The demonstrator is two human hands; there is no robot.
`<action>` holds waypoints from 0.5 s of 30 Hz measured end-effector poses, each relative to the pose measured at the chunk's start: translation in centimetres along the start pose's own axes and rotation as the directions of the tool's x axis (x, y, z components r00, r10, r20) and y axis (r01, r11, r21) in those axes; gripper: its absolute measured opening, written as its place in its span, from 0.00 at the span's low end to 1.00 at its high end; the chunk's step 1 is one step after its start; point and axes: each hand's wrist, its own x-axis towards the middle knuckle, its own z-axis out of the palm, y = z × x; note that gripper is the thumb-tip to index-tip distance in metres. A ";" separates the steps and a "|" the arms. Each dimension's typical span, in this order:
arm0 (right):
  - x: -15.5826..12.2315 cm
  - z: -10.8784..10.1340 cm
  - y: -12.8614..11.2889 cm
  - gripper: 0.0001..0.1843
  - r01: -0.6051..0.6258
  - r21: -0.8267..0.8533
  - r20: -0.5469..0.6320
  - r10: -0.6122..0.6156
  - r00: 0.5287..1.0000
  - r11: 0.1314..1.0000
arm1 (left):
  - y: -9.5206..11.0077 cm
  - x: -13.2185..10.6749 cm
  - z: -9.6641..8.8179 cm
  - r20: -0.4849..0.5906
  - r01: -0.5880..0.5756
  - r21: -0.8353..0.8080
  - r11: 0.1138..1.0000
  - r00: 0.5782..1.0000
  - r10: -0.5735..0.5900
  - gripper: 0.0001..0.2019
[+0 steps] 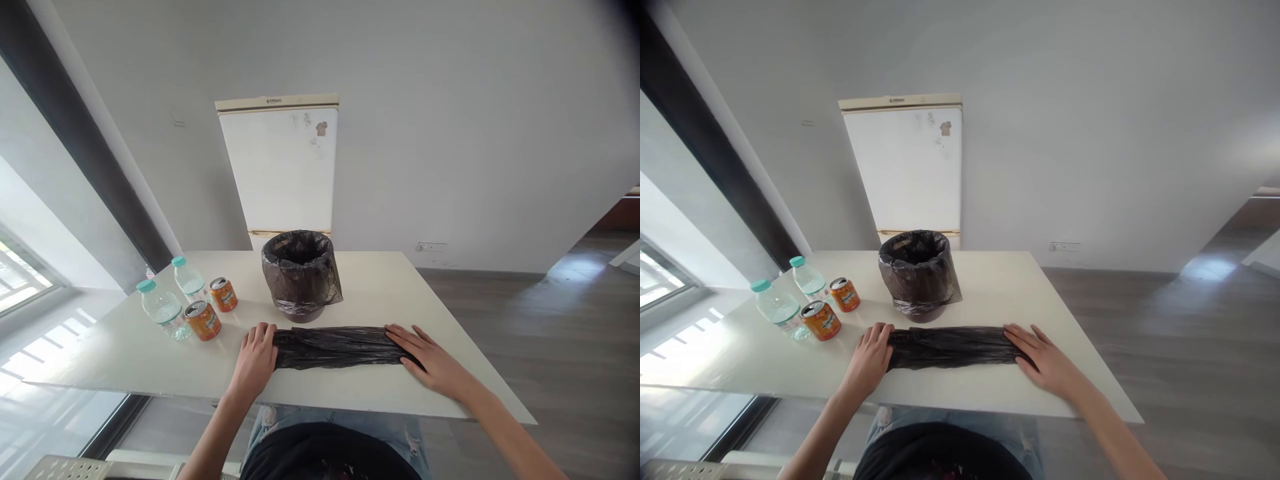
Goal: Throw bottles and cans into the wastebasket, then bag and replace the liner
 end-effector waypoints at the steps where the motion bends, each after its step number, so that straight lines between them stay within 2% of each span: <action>1: 0.0 0.0 0.0 0.33 0.000 -0.003 -0.008 0.000 1.000 1.000 | 0.6 0.0 -0.2 -0.040 0.004 -0.044 0.999 0.999 -0.006 0.17; 4: -0.1 0.0 -0.2 0.37 -0.005 -0.020 -0.056 0.004 0.998 1.000 | 3.8 0.4 -0.5 -0.144 -0.070 -0.206 0.976 0.989 0.041 0.18; 6: -0.1 0.0 -0.4 0.40 -0.013 -0.027 -0.082 0.011 0.997 1.000 | 6.9 1.0 -0.3 -0.166 -0.187 -0.275 0.943 0.975 0.145 0.17; 9: 0.0 -0.1 -0.3 0.40 -0.010 -0.008 -0.066 0.010 0.998 1.000 | 12.1 2.5 0.9 -0.133 -0.353 -0.277 0.894 0.935 0.328 0.18; 12: 0.1 0.0 0.0 0.37 -0.007 0.014 -0.026 0.007 1.000 1.000 | 16.8 4.3 3.0 -0.083 -0.455 -0.245 0.856 0.889 0.449 0.26; 15: 0.2 0.2 0.2 0.37 -0.010 0.020 -0.004 0.011 1.000 1.000 | 20.4 5.7 5.5 -0.020 -0.526 -0.224 0.820 0.844 0.536 0.32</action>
